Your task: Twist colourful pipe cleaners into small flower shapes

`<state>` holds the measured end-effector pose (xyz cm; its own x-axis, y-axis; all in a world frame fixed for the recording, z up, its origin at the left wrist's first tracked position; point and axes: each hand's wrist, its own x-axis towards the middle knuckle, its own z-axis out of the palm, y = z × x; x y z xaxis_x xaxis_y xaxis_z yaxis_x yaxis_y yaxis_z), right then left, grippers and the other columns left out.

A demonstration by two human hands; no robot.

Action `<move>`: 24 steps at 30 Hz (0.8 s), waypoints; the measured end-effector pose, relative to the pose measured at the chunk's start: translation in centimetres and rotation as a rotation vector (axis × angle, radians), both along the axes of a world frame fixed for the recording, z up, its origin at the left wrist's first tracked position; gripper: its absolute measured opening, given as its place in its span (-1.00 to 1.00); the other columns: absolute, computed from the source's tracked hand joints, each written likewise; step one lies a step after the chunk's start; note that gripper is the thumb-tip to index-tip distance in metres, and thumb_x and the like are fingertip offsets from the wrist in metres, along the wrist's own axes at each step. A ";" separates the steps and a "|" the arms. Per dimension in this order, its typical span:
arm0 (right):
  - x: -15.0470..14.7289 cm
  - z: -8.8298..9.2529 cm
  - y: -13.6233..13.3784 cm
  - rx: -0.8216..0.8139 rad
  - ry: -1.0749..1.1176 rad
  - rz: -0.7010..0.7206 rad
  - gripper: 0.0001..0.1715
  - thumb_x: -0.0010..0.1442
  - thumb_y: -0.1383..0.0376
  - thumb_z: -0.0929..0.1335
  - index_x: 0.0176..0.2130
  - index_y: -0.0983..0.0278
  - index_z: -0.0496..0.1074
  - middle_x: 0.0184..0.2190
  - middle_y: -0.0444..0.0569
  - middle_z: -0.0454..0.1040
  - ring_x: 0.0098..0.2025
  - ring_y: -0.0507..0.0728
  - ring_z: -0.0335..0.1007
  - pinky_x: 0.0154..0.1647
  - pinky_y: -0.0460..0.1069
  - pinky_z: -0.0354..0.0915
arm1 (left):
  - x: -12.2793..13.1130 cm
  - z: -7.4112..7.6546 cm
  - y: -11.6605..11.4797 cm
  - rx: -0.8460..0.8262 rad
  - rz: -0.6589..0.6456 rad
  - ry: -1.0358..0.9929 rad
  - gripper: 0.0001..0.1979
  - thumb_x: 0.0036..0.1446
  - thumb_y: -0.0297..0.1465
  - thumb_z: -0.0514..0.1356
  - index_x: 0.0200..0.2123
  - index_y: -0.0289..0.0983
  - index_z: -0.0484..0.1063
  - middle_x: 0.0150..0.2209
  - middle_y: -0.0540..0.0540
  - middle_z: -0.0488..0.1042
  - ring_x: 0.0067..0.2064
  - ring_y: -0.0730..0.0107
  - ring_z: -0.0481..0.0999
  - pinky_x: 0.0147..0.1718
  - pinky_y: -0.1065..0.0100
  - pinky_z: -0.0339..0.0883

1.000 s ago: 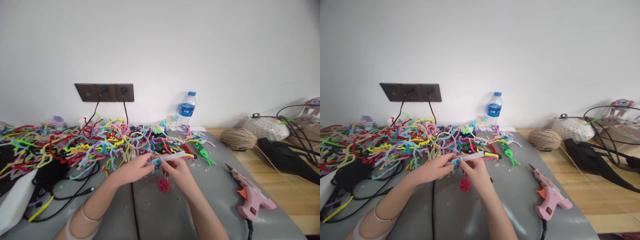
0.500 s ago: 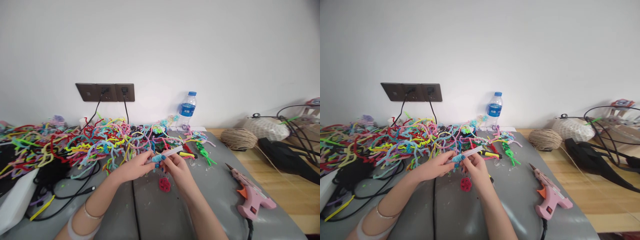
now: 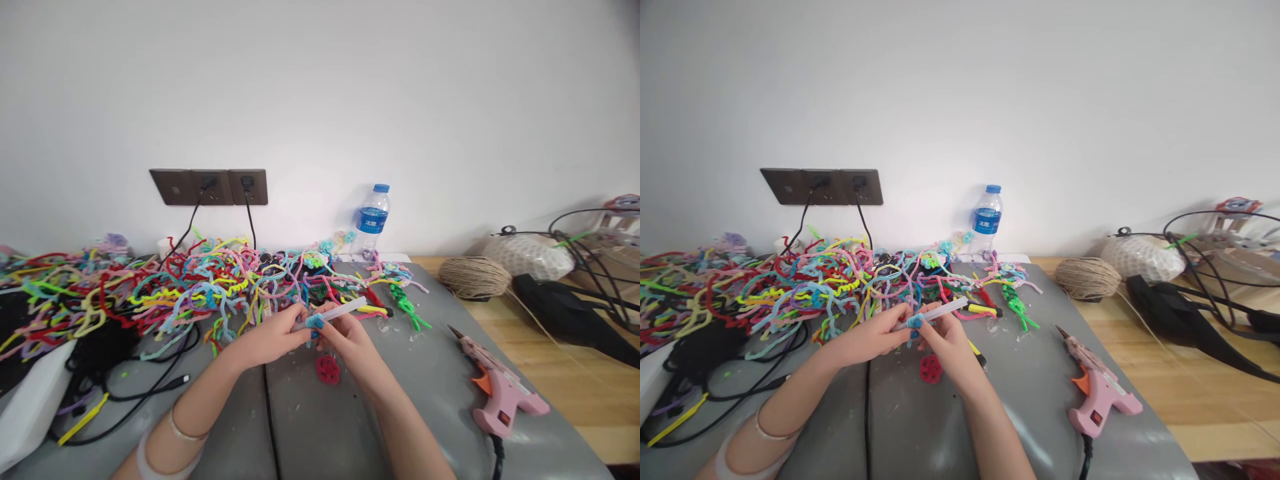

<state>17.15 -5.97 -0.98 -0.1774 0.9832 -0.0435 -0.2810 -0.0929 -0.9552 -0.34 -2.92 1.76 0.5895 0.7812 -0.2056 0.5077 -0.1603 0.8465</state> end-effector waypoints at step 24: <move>0.8 0.7 0.5 -0.098 -0.029 0.076 -0.46 -0.08 -0.07 0.52 -0.42 0.32 0.40 -0.55 -0.16 0.40 -0.57 -0.01 0.30 -0.55 -0.10 0.25 | -0.2 0.8 -0.3 -0.119 -0.019 -0.076 -0.66 0.23 -0.07 0.09 -0.14 -0.19 0.15 -0.49 0.16 0.15 -0.53 0.55 0.06 -0.57 0.48 -0.04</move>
